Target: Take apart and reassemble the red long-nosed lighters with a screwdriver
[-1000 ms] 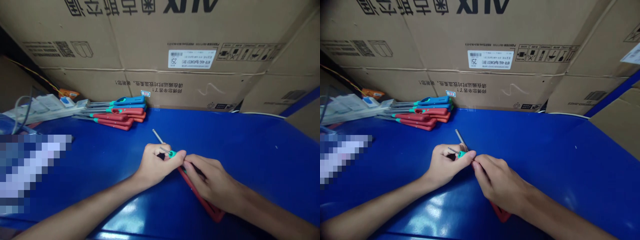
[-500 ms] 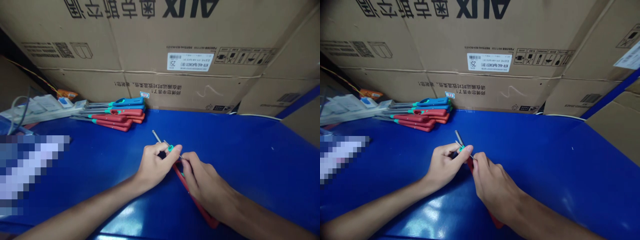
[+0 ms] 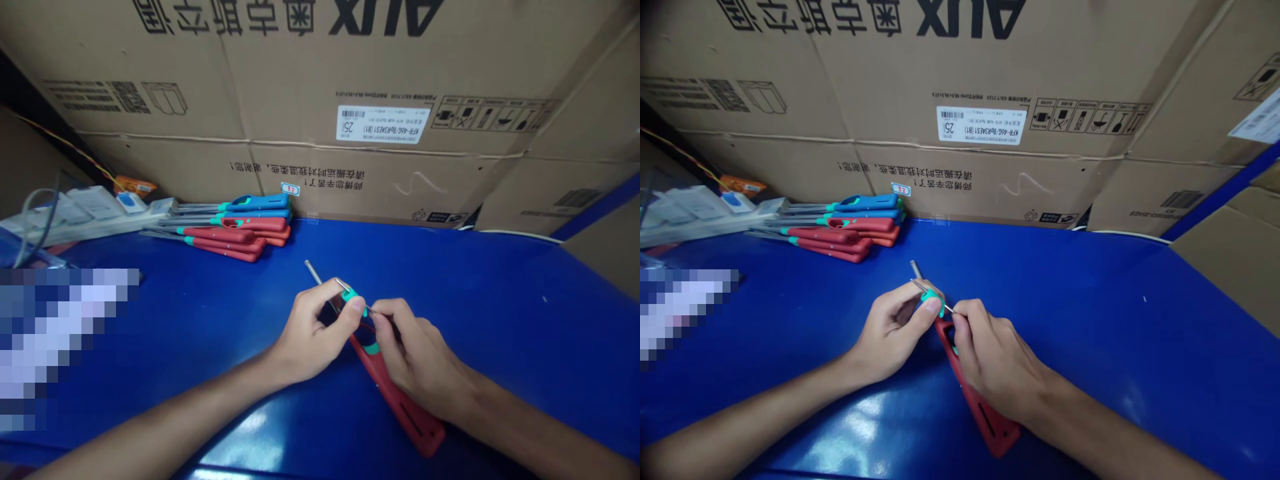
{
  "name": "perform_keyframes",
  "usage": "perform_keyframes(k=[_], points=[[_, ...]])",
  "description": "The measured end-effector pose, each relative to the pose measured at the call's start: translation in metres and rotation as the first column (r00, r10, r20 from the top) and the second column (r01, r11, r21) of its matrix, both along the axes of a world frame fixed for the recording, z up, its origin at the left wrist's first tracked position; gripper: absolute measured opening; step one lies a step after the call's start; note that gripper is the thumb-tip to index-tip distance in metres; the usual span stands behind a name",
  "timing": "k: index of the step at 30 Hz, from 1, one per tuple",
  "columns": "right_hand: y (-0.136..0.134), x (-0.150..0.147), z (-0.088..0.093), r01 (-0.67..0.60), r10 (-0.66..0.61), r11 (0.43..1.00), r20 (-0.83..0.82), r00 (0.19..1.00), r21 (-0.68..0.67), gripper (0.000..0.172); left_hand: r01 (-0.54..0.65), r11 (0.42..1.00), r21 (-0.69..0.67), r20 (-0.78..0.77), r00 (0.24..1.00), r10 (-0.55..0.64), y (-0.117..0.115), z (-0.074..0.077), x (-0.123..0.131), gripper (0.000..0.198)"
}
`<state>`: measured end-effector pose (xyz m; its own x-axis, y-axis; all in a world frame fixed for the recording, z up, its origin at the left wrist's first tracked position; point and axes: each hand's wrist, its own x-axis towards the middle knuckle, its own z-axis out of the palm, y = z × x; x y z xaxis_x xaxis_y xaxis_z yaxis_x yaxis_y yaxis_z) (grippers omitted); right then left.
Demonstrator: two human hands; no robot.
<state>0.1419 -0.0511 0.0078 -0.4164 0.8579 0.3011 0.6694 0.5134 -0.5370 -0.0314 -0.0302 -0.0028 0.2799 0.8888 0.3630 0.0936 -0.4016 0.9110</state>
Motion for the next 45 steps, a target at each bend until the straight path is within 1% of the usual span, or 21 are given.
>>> perform_keyframes(k=[3,5,9,11,14,18,21,22,24,26,28,30,32,34,36,37,39,40,41,42,45], points=[[0.001,0.004,-0.001,-0.06,0.064,0.995,-0.046,0.997,0.084,0.01,0.047,0.999,0.025,0.024,0.999,-0.048,0.0,0.002,-0.001,0.022],[0.001,0.007,0.001,-0.109,0.121,0.985,-0.085,0.989,0.134,0.012,0.07,0.997,0.044,0.037,0.997,-0.071,0.001,0.005,-0.002,0.018],[0.005,0.011,0.007,-0.19,0.215,0.964,-0.125,0.969,0.184,0.019,0.13,0.99,0.059,0.037,0.991,-0.132,0.0,0.01,-0.003,0.013],[0.009,0.013,0.007,-0.231,0.256,0.957,-0.135,0.957,0.177,0.021,0.172,0.984,0.04,0.021,0.985,-0.173,0.0,0.011,-0.003,0.013],[0.014,0.014,0.003,-0.3,0.326,0.939,-0.152,0.933,0.169,0.025,0.231,0.972,-0.035,-0.006,0.973,-0.231,-0.001,0.011,-0.003,0.02],[0.016,0.013,-0.003,-0.326,0.357,0.923,-0.14,0.924,0.204,0.025,0.25,0.959,-0.133,-0.025,0.967,-0.255,-0.004,0.012,-0.002,0.031],[0.018,0.014,-0.002,-0.329,0.357,0.915,-0.083,0.93,0.235,0.022,0.244,0.96,-0.135,-0.051,0.966,-0.252,-0.003,0.012,-0.003,0.032],[0.02,0.015,-0.001,-0.321,0.346,0.915,-0.065,0.936,0.244,0.022,0.225,0.967,-0.118,-0.057,0.971,-0.233,-0.001,0.011,-0.004,0.03],[0.026,0.02,0.001,-0.276,0.294,0.924,-0.03,0.955,0.265,0.02,0.141,0.988,-0.061,-0.063,0.987,-0.145,0.003,0.008,-0.006,0.024],[0.036,0.029,0.003,-0.202,0.209,0.939,0.003,0.978,0.28,0.018,0.028,1.0,-0.002,-0.071,0.997,-0.028,0.008,0.004,-0.008,0.019],[0.047,0.039,0.004,-0.117,0.12,0.956,0.004,0.993,0.268,0.017,-0.065,0.997,0.032,-0.082,0.994,0.068,0.013,0.0,-0.01,0.016],[0.055,0.047,0.004,-0.031,0.037,0.973,-0.022,0.999,0.23,0.017,-0.109,0.993,0.05,-0.087,0.99,0.113,0.017,-0.002,-0.012,0.013],[0.059,0.053,0.004,0.019,-0.014,0.983,-0.029,0.999,0.181,0.018,-0.123,0.99,0.067,-0.091,0.987,0.129,0.02,-0.002,-0.014,0.013],[0.056,0.052,0.006,0.007,-0.009,0.992,0.011,1.0,0.122,0.017,-0.127,0.988,0.087,-0.109,0.985,0.136,0.023,-0.001,-0.016,0.014],[0.049,0.047,0.01,-0.051,0.049,0.999,0.109,0.993,0.016,0.02,-0.147,0.983,0.111,-0.121,0.98,0.16,0.026,0.0,-0.019,0.016],[0.044,0.044,0.013,-0.08,0.089,0.995,0.169,0.982,-0.055,0.027,-0.157,0.98,0.12,-0.122,0.978,0.171,0.028,0.0,-0.021,0.016],[0.033,0.036,0.019,-0.096,0.145,0.978,0.267,0.953,-0.187,0.044,-0.181,0.976,0.124,-0.114,0.974,0.196,0.034,0.0,-0.025,0.012],[0.029,0.033,0.021,-0.087,0.154,0.97,0.299,0.942,-0.226,0.051,-0.199,0.973,0.116,-0.106,0.972,0.211,0.037,0.0,-0.027,0.01],[0.026,0.03,0.023,-0.078,0.158,0.965,0.318,0.935,-0.251,0.054,-0.22,0.97,0.103,-0.097,0.968,0.23,0.039,-0.001,-0.03,0.008],[0.024,0.029,0.025,-0.069,0.157,0.963,0.331,0.93,-0.262,0.054,-0.245,0.966,0.089,-0.086,0.964,0.252,0.042,-0.001,-0.032,0.007],[0.026,0.032,0.029,-0.038,0.13,0.966,0.355,0.926,-0.255,0.042,-0.296,0.954,0.047,-0.049,0.953,0.298,0.049,-0.001,-0.036,0.009]])
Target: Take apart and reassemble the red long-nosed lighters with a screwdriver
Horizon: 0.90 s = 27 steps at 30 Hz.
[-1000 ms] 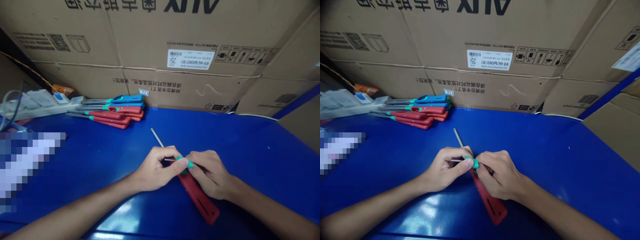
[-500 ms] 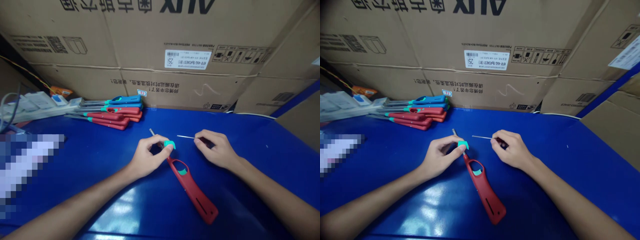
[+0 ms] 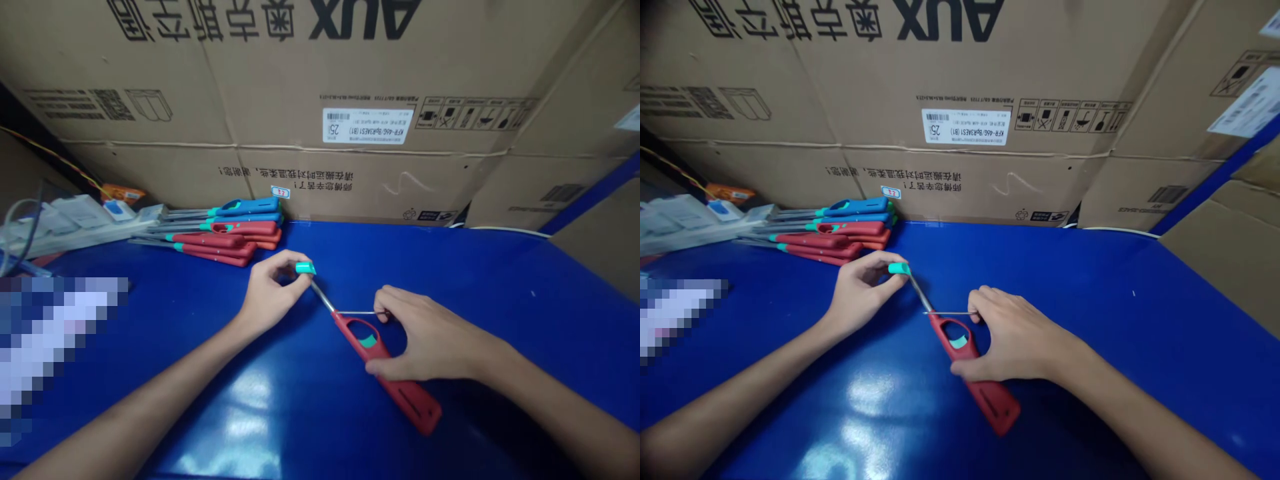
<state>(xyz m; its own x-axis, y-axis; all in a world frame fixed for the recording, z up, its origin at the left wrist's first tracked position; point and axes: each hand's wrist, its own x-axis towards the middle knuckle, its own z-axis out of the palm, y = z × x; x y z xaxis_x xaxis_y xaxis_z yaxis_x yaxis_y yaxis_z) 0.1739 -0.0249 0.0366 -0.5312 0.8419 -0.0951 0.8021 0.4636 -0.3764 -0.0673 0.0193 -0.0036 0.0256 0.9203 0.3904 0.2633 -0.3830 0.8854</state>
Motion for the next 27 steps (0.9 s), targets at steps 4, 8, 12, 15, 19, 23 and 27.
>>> perform_keyframes(k=[4,8,12,15,19,23,27], points=[[0.016,0.018,-0.002,0.076,-0.075,0.997,-0.035,0.997,0.013,0.039,0.01,0.998,-0.062,0.053,0.999,-0.007,0.004,0.002,-0.002,0.016],[0.033,0.035,-0.013,0.201,-0.2,0.973,-0.023,0.98,0.115,0.042,0.048,0.988,-0.148,0.082,0.996,-0.037,0.005,0.002,-0.003,0.024],[0.043,0.043,-0.026,0.169,-0.181,0.959,0.033,0.983,0.228,0.036,0.077,0.984,-0.163,0.086,0.994,-0.063,0.008,-0.001,-0.003,0.028],[0.042,0.04,-0.028,0.133,-0.148,0.95,0.031,0.988,0.283,0.034,0.079,0.987,-0.142,0.061,0.996,-0.071,0.01,-0.005,-0.004,0.031],[0.026,0.022,-0.02,0.14,-0.122,0.953,-0.082,0.989,0.27,0.042,0.048,0.996,-0.077,-0.037,0.998,-0.051,0.015,-0.008,-0.01,0.032],[0.007,0.006,-0.014,-0.024,0.032,0.986,-0.044,0.999,0.163,0.055,-0.044,0.997,0.07,-0.178,0.982,0.056,0.02,-0.007,-0.02,0.025],[0.005,0.004,-0.015,-0.043,0.053,0.992,-0.08,0.995,0.115,0.036,-0.075,0.974,0.213,-0.3,0.944,0.139,0.023,-0.005,-0.025,0.017]])
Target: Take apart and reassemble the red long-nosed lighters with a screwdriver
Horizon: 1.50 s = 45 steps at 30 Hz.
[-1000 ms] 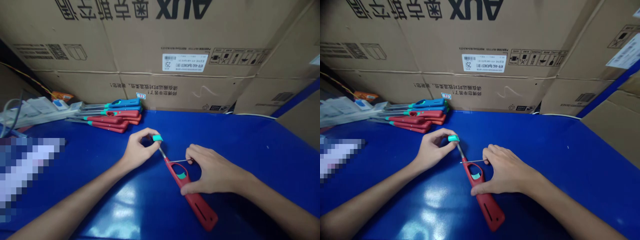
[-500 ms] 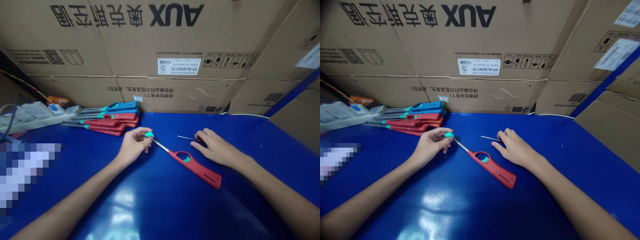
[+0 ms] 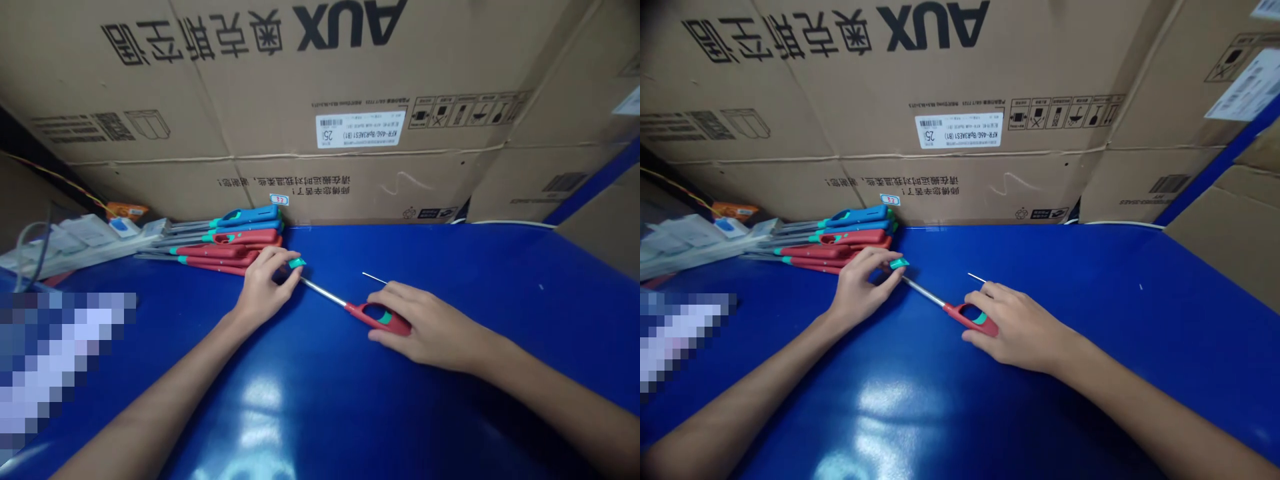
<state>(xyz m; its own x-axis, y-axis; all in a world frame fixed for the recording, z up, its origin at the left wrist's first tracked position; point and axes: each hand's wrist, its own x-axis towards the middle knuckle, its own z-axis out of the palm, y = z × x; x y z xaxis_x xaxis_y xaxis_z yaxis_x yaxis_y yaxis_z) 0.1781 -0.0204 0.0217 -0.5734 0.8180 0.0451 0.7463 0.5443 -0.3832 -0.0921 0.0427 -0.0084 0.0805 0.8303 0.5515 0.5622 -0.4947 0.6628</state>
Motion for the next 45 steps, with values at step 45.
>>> perform_keyframes(k=[45], points=[[-0.006,0.034,-0.007,-0.154,0.116,0.964,0.181,0.977,0.218,0.032,0.455,0.89,0.007,-0.166,0.878,-0.448,-0.029,0.001,-0.007,0.01]])
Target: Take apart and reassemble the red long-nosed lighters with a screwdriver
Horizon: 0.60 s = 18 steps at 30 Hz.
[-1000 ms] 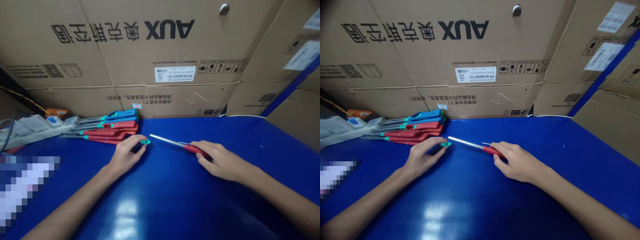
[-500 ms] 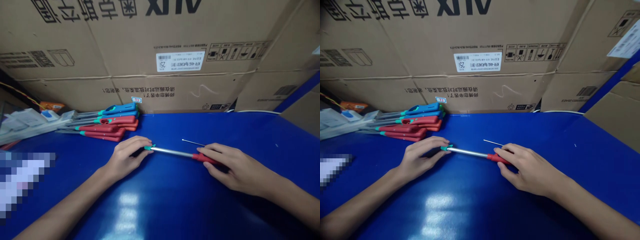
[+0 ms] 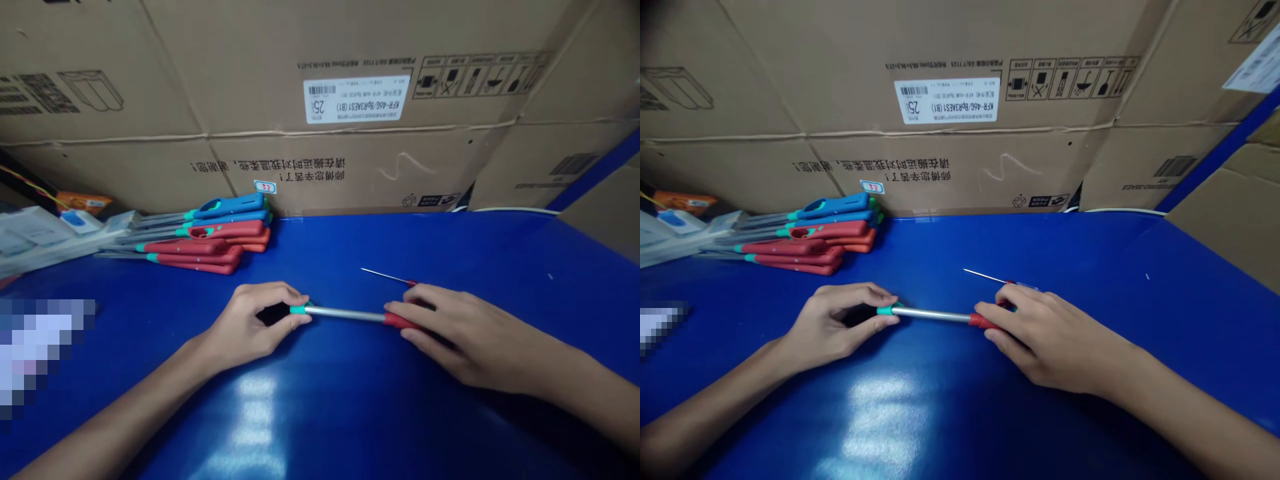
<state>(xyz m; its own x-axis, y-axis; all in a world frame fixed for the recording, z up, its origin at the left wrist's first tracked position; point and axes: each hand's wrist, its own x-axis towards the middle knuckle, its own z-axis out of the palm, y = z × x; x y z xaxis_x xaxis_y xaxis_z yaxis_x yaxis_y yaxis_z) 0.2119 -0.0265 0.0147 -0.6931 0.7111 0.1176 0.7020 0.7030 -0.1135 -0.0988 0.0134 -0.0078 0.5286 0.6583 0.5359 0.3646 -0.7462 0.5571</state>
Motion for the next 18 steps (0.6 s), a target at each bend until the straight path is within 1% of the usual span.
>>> perform_keyframes(k=[3,5,7,10,13,16,18], points=[[-0.006,-0.003,0.003,-0.017,0.016,0.999,0.033,0.999,0.028,0.03,0.027,0.999,-0.028,-0.003,1.0,-0.027,-0.004,0.0,0.002,0.012],[-0.009,-0.007,0.005,-0.034,0.033,0.999,0.03,0.999,0.026,0.027,0.041,0.998,-0.041,-0.026,0.999,-0.042,-0.006,0.001,0.003,0.014],[-0.011,-0.01,0.006,-0.069,0.068,0.997,0.031,0.997,0.03,0.027,0.058,0.997,-0.045,-0.059,0.996,-0.06,-0.009,0.001,0.004,0.016],[-0.012,-0.012,0.004,-0.114,0.109,0.989,0.052,0.993,0.097,0.033,0.077,0.997,-0.026,-0.084,0.993,-0.079,-0.011,0.002,0.004,0.016],[-0.011,-0.01,0.001,-0.121,0.115,0.981,0.043,0.992,0.155,0.032,0.078,0.997,-0.005,-0.085,0.993,-0.078,-0.011,0.003,0.004,0.018],[-0.01,-0.007,0.0,-0.095,0.098,0.988,-0.016,0.995,0.118,0.03,0.069,0.998,0.008,-0.086,0.994,-0.068,-0.01,0.004,0.004,0.019],[-0.009,-0.007,0.001,-0.099,0.103,0.991,-0.038,0.994,0.091,0.029,0.071,0.997,0.015,-0.08,0.994,-0.07,-0.01,0.004,0.005,0.018]])
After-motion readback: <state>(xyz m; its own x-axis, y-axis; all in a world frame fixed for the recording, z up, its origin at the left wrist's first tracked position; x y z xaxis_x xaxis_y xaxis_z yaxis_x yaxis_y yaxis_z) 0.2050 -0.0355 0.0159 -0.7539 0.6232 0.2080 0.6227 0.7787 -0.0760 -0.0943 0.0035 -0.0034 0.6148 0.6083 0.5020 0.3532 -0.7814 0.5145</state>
